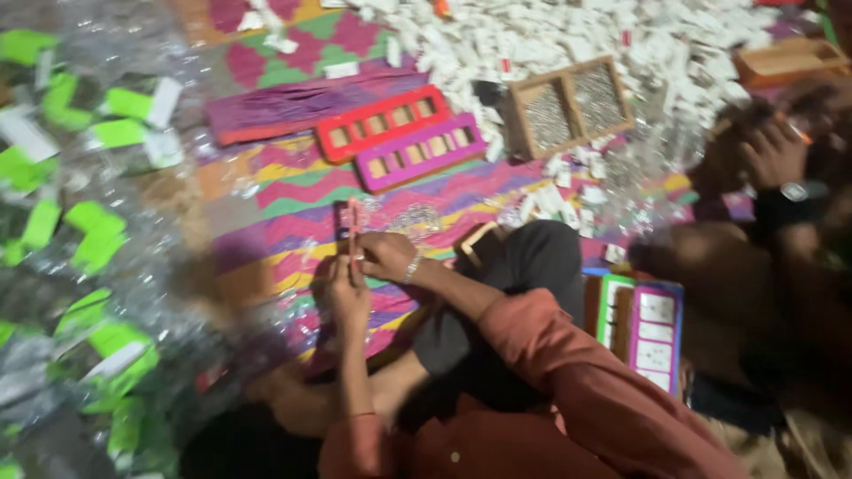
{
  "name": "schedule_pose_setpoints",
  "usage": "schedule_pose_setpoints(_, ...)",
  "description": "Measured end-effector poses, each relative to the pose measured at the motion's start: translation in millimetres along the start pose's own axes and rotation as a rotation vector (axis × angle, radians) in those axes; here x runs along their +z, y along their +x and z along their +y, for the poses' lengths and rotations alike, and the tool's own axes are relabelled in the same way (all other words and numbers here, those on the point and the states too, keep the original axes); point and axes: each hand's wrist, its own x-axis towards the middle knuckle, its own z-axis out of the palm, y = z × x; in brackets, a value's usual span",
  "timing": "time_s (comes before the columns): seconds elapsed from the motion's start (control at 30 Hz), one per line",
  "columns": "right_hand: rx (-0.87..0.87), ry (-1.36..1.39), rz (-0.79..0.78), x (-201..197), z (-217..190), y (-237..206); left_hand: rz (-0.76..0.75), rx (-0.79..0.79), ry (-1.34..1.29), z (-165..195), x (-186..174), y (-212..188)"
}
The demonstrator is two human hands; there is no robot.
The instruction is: The person assembles a red multi-socket electrical board by inserting white socket modules into the frame and securing them with screws. They use a screwdriver to tighten the screws and place the finished unit aside.
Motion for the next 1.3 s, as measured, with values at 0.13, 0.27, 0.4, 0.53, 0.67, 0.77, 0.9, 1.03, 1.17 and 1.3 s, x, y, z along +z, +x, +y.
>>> schedule_pose_setpoints(0.13, -0.082, -0.135, 0.075, 2.3, -2.9, -11.2, -0.018, -0.045, -0.084, -10.6, 3.4, -2.3)
schedule_pose_setpoints(0.27, -0.142, -0.263, 0.025, 5.3, -4.3, -17.6, -0.022, -0.033, -0.087, -13.3, 3.3, -2.7)
schedule_pose_setpoints(0.4, -0.102, -0.221, 0.036, 8.3, 0.6, -14.9, 0.001, -0.029, -0.099, -6.1, 2.9, -0.9)
schedule_pose_setpoints(0.53, -0.023, -0.058, 0.030, 10.6, 6.5, -12.5, -0.002, -0.019, -0.063, 1.7, -2.4, 0.0)
schedule_pose_setpoints(0.67, 0.185, 0.034, -0.049, 11.3, 9.5, -9.1, -0.021, 0.003, -0.116, 8.0, -8.1, 0.7)
schedule_pose_setpoints(0.77, 0.168, 0.141, -0.049, 10.0, 12.2, -6.8, -0.010, 0.016, -0.109, 9.8, -8.0, 1.4)
schedule_pose_setpoints(0.9, 0.239, 0.208, -0.081, 11.5, 15.0, -5.9, -0.027, -0.001, -0.071, 5.8, -5.5, 1.7)
schedule_pose_setpoints(1.03, 0.282, 0.269, -0.074, 15.0, 12.5, -8.1, -0.014, 0.032, -0.111, 2.5, -5.2, 0.9)
schedule_pose_setpoints(1.17, 0.245, 0.347, -0.003, 16.1, 10.5, -5.1, -0.016, 0.058, -0.094, 4.3, -5.8, 2.7)
schedule_pose_setpoints(1.3, 0.262, 0.312, -0.030, 18.2, 12.4, -6.1, -0.018, 0.054, -0.113, 4.1, -4.9, 0.6)
